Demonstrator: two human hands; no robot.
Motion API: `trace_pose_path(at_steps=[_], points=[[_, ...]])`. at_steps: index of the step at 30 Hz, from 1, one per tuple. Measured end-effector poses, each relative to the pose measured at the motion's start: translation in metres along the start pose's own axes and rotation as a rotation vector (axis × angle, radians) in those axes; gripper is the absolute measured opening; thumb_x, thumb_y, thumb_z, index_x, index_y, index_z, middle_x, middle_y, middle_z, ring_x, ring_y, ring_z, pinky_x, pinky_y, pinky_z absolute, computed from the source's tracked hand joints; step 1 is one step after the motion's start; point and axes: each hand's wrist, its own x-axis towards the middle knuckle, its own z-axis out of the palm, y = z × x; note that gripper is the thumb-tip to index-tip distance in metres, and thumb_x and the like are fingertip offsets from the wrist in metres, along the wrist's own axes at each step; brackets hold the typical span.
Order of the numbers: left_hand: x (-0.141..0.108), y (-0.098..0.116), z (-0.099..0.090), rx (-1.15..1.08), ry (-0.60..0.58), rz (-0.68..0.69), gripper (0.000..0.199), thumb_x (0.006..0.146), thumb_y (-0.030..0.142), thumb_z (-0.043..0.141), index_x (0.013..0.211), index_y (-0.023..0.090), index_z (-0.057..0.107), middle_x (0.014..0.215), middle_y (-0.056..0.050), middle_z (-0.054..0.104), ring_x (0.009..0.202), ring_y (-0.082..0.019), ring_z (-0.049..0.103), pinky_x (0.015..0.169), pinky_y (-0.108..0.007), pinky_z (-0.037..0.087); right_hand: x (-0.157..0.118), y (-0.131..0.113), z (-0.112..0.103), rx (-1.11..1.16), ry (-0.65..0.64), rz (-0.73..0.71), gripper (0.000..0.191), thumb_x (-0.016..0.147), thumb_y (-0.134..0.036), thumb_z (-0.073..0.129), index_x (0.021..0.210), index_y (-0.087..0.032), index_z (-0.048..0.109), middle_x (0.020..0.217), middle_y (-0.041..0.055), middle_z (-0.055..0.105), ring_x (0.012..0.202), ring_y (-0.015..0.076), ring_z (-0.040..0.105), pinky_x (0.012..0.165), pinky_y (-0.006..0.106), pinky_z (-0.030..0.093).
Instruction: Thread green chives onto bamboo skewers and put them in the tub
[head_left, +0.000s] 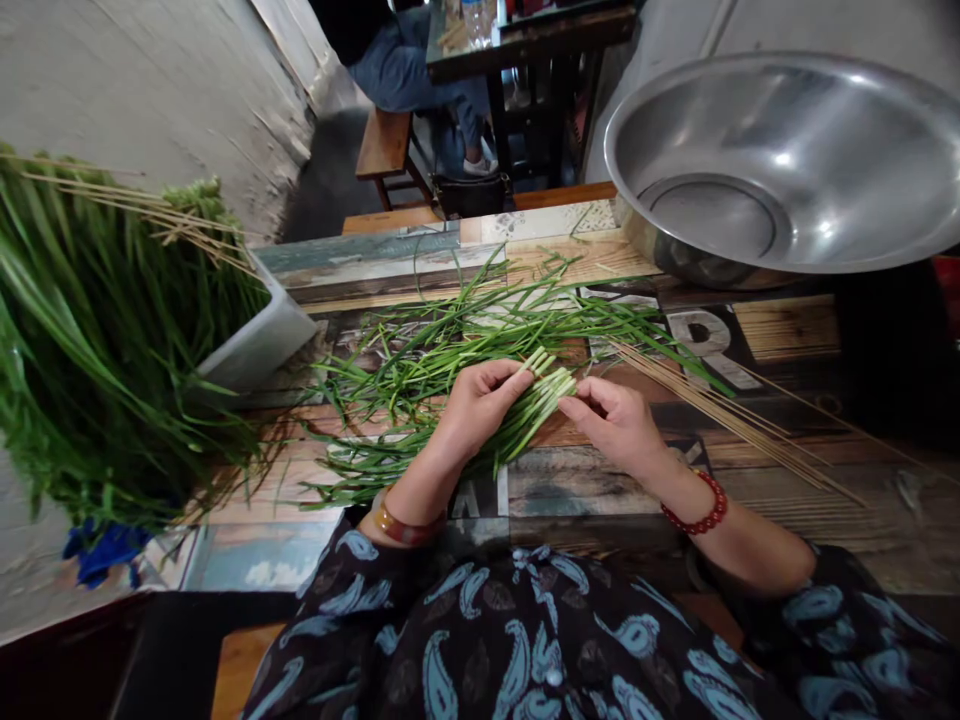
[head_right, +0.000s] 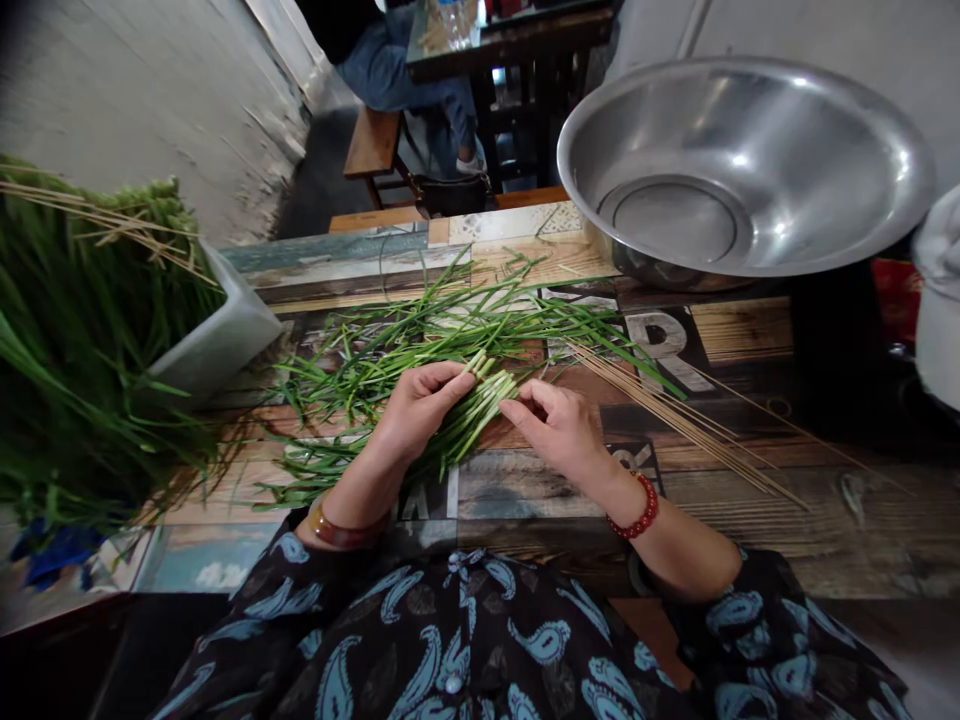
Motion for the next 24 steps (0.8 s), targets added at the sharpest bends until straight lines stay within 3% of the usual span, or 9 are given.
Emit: trace_pose_path(at_steps=[6, 13, 16, 24], points=[[0.0017, 0.0018, -0.0036, -0.085, -0.075, -0.003, 0.041, 0.075, 0.054, 0.076, 0.082, 0.015, 0.073, 0.077, -0.003, 0.070, 0.067, -0.013, 0.060, 0.065, -0.023, 0.049, -0.0007, -0.0055, -0.0046, -0.044, -0.003, -0.122, 0.032, 0.091, -0.039, 0.059, 0.064, -0.021, 0.057, 0.055, -0.0040, 0.055, 0.051, 0.0106, 0.049, 0.052, 0.024, 0.034], [0.0014, 0.0055, -0.0041, 0.001, 0.053, 0.023, 0.035, 0.078, 0.045, 0.072, 0.064, 0.014, 0.064, 0.061, 0.003, 0.055, 0.057, -0.008, 0.045, 0.055, -0.021, 0.037, 0.0017, -0.0076, -0.0089, 0.018, -0.075, -0.159, 0.016, 0.092, -0.031, 0.060, 0.081, -0.023, 0.069, 0.077, 0.0005, 0.074, 0.069, 0.0154, 0.066, 0.065, 0.027, 0.046], [0.0026, 0.0050, -0.0062, 0.028, 0.077, 0.051, 0.037, 0.079, 0.044, 0.071, 0.059, 0.015, 0.058, 0.060, 0.003, 0.051, 0.058, -0.009, 0.042, 0.056, -0.022, 0.035, 0.0010, -0.0085, -0.0083, 0.001, -0.053, -0.179, 0.018, 0.092, -0.028, 0.059, 0.077, -0.022, 0.068, 0.072, 0.0002, 0.072, 0.065, 0.0150, 0.065, 0.064, 0.026, 0.046], [0.0006, 0.0034, -0.0014, 0.061, -0.002, 0.055, 0.042, 0.083, 0.040, 0.066, 0.055, 0.015, 0.047, 0.060, 0.004, 0.039, 0.058, -0.007, 0.033, 0.056, -0.022, 0.028, -0.0049, -0.0082, -0.0008, -0.055, 0.038, -0.217, 0.022, 0.092, -0.025, 0.058, 0.070, -0.021, 0.061, 0.066, 0.0004, 0.068, 0.061, 0.0137, 0.061, 0.061, 0.025, 0.044]])
